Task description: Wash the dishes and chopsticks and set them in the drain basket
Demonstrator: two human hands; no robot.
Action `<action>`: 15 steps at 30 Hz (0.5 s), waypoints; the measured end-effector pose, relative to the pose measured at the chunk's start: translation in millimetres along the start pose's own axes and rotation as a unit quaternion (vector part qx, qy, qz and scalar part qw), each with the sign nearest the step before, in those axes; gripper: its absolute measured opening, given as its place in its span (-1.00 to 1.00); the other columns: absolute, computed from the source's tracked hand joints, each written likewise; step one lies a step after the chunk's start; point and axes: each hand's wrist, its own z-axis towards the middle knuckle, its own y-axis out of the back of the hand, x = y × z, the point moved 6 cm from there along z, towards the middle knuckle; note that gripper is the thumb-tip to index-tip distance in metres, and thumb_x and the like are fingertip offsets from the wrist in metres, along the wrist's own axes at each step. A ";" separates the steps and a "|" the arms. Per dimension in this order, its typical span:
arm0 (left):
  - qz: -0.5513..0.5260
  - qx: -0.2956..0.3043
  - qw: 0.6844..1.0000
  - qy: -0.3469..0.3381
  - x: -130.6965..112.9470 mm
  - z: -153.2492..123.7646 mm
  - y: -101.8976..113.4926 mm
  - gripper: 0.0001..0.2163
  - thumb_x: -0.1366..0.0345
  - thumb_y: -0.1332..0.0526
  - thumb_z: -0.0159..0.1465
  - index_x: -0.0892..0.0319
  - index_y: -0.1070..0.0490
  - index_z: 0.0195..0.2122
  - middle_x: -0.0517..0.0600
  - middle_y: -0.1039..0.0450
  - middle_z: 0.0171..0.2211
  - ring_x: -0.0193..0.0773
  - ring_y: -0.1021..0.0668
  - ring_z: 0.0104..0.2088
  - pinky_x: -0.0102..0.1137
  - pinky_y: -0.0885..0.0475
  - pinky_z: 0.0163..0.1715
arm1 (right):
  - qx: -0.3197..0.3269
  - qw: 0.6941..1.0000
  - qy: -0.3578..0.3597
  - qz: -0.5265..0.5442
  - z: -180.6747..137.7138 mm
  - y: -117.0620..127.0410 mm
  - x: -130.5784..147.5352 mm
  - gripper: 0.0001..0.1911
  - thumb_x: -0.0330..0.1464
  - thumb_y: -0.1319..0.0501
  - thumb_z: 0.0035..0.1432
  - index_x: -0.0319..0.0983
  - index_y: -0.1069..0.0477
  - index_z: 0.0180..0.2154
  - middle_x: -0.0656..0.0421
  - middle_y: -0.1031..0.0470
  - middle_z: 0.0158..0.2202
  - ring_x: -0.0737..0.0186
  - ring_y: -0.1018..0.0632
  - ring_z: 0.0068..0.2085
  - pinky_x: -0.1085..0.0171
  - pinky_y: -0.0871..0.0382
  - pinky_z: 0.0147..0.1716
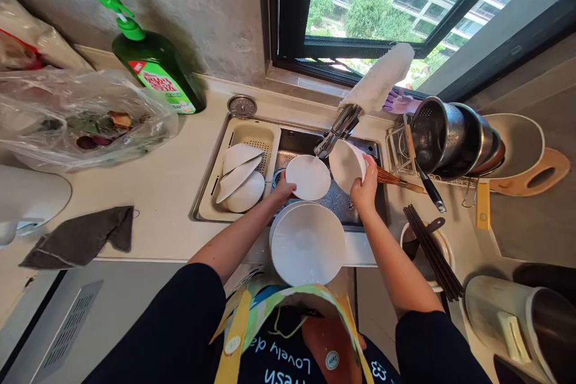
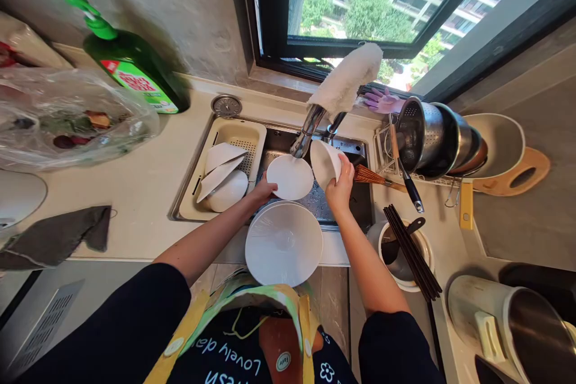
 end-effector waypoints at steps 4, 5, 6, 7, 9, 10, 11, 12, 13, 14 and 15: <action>-0.028 0.007 1.000 0.001 4.6 4.8 1.3 -0.30 0.62 -0.13 -0.16 0.07 -0.18 0.07 0.12 -0.32 0.11 0.02 -0.49 -0.02 -0.11 -0.62 -0.40 | 0.046 0.998 0.024 -0.037 -20.7 1.7 -1.7 -0.33 -0.53 -0.06 -0.13 -0.19 -0.31 0.10 0.02 -0.08 0.29 0.04 -0.06 0.35 -0.07 0.17 0.35; -0.037 0.008 0.999 0.001 5.0 5.8 2.0 -0.28 0.62 -0.13 -0.16 0.07 -0.17 0.09 0.13 -0.30 0.12 0.04 -0.48 -0.01 -0.10 -0.62 -0.40 | 0.057 0.998 0.020 -0.034 -26.4 3.7 -5.8 -0.35 -0.52 -0.07 -0.12 -0.16 -0.33 0.09 0.05 -0.05 0.31 0.04 -0.03 0.36 -0.08 0.19 0.35; -0.045 0.008 0.999 0.002 4.9 6.6 2.9 -0.27 0.62 -0.13 -0.16 0.07 -0.16 0.10 0.14 -0.29 0.13 0.05 -0.48 0.00 -0.09 -0.61 -0.41 | 0.066 0.997 0.017 -0.030 -32.1 6.7 -9.9 -0.37 -0.51 -0.08 -0.11 -0.13 -0.34 0.08 0.08 -0.04 0.32 0.04 -0.02 0.36 -0.09 0.19 0.35; -0.051 0.008 0.999 0.002 4.5 7.1 3.7 -0.26 0.62 -0.13 -0.16 0.07 -0.15 0.11 0.15 -0.28 0.15 0.06 -0.48 0.00 -0.07 -0.61 -0.41 | 0.074 0.997 0.019 -0.030 -37.9 10.7 -13.0 -0.39 -0.49 -0.10 -0.10 -0.11 -0.35 0.06 0.10 -0.03 0.33 0.03 -0.01 0.36 -0.10 0.19 0.35; -0.058 0.013 0.998 -0.001 2.8 7.3 4.4 -0.23 0.62 -0.14 -0.16 0.07 -0.13 0.15 0.18 -0.25 0.17 0.09 -0.47 0.02 -0.04 -0.61 -0.38 | 0.083 0.994 0.043 -0.047 -49.1 20.8 -12.7 -0.43 -0.48 -0.12 -0.08 -0.11 -0.38 0.04 0.10 -0.06 0.31 0.00 -0.04 0.35 -0.12 0.16 0.34; -0.059 0.017 0.998 -0.003 1.8 7.2 4.3 -0.22 0.62 -0.14 -0.16 0.08 -0.12 0.16 0.19 -0.25 0.18 0.11 -0.46 0.03 -0.02 -0.60 -0.37 | 0.086 0.992 0.067 -0.063 -54.3 26.1 -8.2 -0.45 -0.49 -0.12 -0.06 -0.12 -0.38 0.03 0.08 -0.07 0.30 -0.03 -0.08 0.34 -0.13 0.11 0.33; -0.059 0.020 0.998 -0.006 1.0 7.2 3.9 -0.21 0.62 -0.15 -0.16 0.08 -0.11 0.17 0.19 -0.25 0.18 0.12 -0.45 0.04 -0.01 -0.60 -0.35 | 0.089 0.988 0.096 -0.081 -58.9 30.8 -0.6 -0.45 -0.50 -0.11 -0.05 -0.13 -0.37 0.03 0.05 -0.09 0.30 -0.06 -0.11 0.33 -0.14 0.05 0.31; -0.060 0.023 0.998 -0.007 0.6 7.3 3.1 -0.20 0.62 -0.15 -0.15 0.08 -0.11 0.18 0.20 -0.25 0.18 0.13 -0.45 0.05 -0.01 -0.60 -0.34 | 0.093 0.982 0.131 -0.099 -62.9 34.4 10.1 -0.45 -0.52 -0.10 -0.03 -0.13 -0.36 0.05 0.03 -0.09 0.29 -0.08 -0.15 0.32 -0.15 -0.01 0.29; -0.063 0.024 0.998 -0.004 0.9 7.6 2.3 -0.20 0.62 -0.15 -0.15 0.08 -0.11 0.19 0.20 -0.25 0.18 0.14 -0.45 0.05 -0.01 -0.60 -0.33 | 0.097 0.974 0.170 -0.112 -66.1 36.5 23.7 -0.43 -0.54 -0.09 -0.01 -0.12 -0.33 0.07 0.03 -0.10 0.29 -0.09 -0.18 0.30 -0.15 -0.08 0.26; -0.073 0.027 0.997 0.004 2.0 8.1 1.0 -0.20 0.62 -0.16 -0.15 0.08 -0.11 0.19 0.19 -0.26 0.17 0.14 -0.45 0.05 -0.01 -0.60 -0.32 | 0.100 0.965 0.210 -0.119 -68.4 37.0 39.4 -0.41 -0.55 -0.08 0.00 -0.10 -0.30 0.10 0.03 -0.11 0.28 -0.10 -0.21 0.29 -0.15 -0.14 0.22; -0.088 0.029 0.996 0.015 3.6 8.7 -0.4 -0.21 0.61 -0.18 -0.14 0.07 -0.11 0.19 0.18 -0.27 0.17 0.13 -0.46 0.04 -0.02 -0.61 -0.32 | 0.102 0.956 0.248 -0.118 -69.3 35.5 56.4 -0.39 -0.57 -0.07 0.02 -0.09 -0.27 0.12 0.03 -0.11 0.28 -0.10 -0.23 0.28 -0.15 -0.20 0.19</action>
